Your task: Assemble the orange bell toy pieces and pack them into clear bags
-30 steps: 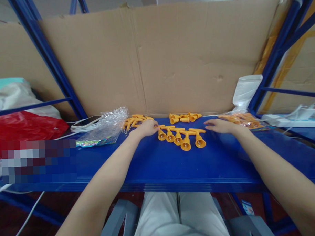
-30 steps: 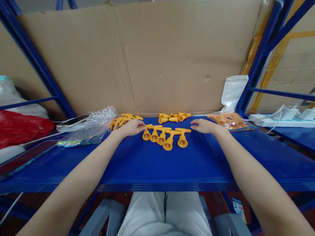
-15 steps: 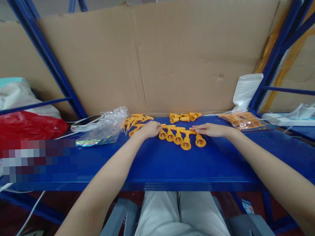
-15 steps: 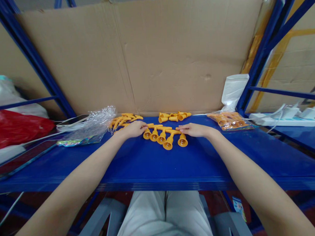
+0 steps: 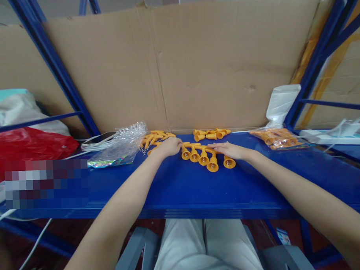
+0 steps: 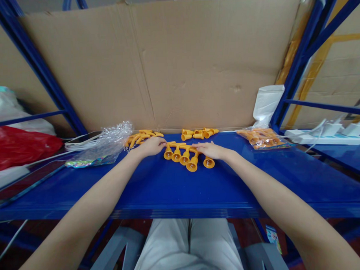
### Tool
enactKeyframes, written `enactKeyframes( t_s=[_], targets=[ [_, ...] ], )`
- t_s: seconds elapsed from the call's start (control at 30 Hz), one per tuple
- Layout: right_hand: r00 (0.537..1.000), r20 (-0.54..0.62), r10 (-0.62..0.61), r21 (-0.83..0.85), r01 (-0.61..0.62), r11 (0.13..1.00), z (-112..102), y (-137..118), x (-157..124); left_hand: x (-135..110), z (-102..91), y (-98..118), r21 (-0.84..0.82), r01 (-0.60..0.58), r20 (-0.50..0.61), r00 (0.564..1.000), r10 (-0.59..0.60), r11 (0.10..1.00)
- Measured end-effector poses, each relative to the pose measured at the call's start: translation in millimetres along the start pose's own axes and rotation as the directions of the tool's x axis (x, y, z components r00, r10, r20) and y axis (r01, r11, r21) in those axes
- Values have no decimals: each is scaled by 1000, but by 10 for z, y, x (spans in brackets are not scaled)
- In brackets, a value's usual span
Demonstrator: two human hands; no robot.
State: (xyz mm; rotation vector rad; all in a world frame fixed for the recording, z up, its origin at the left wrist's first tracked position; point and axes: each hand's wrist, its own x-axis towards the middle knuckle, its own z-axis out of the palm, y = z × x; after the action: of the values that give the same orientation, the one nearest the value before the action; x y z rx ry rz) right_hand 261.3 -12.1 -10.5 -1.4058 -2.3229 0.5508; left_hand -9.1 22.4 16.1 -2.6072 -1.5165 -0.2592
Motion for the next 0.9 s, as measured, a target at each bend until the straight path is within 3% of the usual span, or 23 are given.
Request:
enactKeyframes(
  t_s=[0.33,0.5,0.7,0.9],
  targets=[
    [986,88,-142,-59,148,987,58,-224,340,-21,-91,-75,73,169,-9,986,-169,983],
    [985,136,-104,-132,122,984,131,-398,524,-59,-193,-74,85,175,20,984,-178,981],
    [974,187,-125,-169,157,973,162,-495,593,-194,-648,-210,160,184,35,981,-192,970],
    [969,201,-146,-158,179,971,255,-619,743,-404,-1154,-848,283,339,57,928,-368,897]
  ],
)
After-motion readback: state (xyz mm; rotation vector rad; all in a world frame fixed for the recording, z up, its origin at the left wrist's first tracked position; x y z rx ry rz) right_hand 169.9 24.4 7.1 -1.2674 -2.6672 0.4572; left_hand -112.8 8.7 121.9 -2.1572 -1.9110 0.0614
